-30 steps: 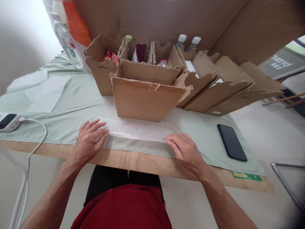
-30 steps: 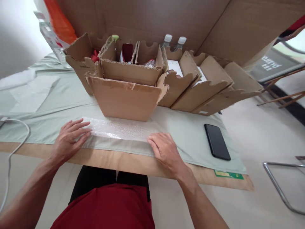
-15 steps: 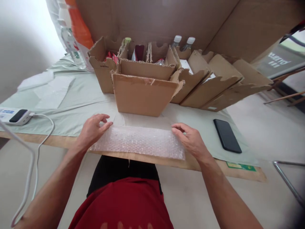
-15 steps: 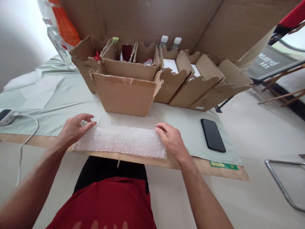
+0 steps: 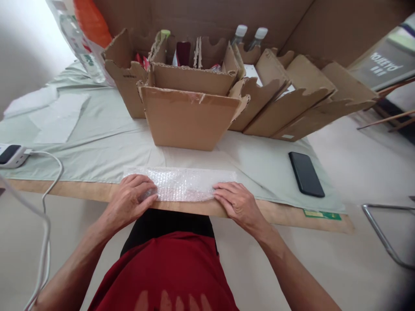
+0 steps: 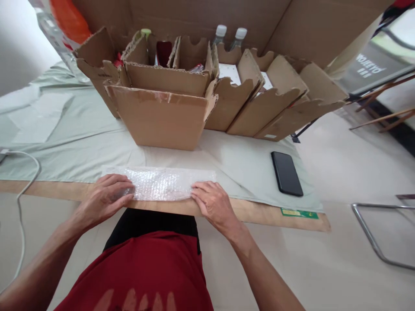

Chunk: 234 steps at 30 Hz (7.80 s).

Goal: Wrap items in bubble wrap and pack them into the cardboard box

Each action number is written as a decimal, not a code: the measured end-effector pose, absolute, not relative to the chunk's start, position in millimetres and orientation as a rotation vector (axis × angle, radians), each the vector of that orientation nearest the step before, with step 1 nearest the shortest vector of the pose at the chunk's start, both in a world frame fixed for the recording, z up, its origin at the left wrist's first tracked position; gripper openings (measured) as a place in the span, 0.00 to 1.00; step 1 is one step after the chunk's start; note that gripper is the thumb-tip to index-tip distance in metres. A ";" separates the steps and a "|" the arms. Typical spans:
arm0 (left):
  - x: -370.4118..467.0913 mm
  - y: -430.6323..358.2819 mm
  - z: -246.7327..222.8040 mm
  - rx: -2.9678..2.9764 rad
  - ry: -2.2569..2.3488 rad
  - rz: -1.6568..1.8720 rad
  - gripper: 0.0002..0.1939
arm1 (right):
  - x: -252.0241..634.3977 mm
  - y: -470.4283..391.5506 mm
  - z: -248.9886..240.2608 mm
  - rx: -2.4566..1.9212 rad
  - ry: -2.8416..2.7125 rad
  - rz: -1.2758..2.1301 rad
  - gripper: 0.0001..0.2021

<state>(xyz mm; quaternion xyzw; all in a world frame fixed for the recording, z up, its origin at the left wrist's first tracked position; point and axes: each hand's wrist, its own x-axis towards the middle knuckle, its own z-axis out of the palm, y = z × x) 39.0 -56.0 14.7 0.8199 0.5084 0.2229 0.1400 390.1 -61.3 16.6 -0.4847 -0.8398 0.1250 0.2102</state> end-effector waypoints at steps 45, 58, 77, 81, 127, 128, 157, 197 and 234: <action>82.4 -34.9 -8.6 2.718 1.471 0.386 0.25 | 337.3 -3.2 -1.6 -1.341 -2.627 0.188 0.26; 72.8 -35.4 -4.4 2.612 1.538 0.541 0.25 | 467.9 -7.9 6.6 -1.874 -2.024 -0.210 0.23; -14.2 -6.1 36.7 2.006 2.146 0.726 0.09 | 387.4 -63.2 36.9 -1.689 -1.292 1.292 0.16; -42.2 39.9 61.4 2.026 2.324 0.512 0.11 | 326.3 -64.0 21.1 -1.515 -1.192 1.653 0.14; -92.0 22.5 20.4 1.897 1.803 0.757 0.14 | 389.1 -21.5 8.4 -1.364 -2.057 0.312 0.17; -94.3 19.3 24.6 1.928 1.885 0.732 0.15 | 391.9 -21.9 10.7 -1.372 -2.047 0.305 0.17; -46.5 29.7 7.5 2.555 1.829 0.408 0.08 | 354.3 -6.9 30.1 -1.680 -2.109 0.585 0.08; -7.3 -11.4 23.8 1.466 1.912 1.077 0.16 | 207.5 45.1 26.4 -1.267 -1.752 1.407 0.28; -3.1 45.6 -8.4 2.273 2.003 0.421 0.26 | 178.6 52.0 24.9 -1.597 -2.279 0.624 0.10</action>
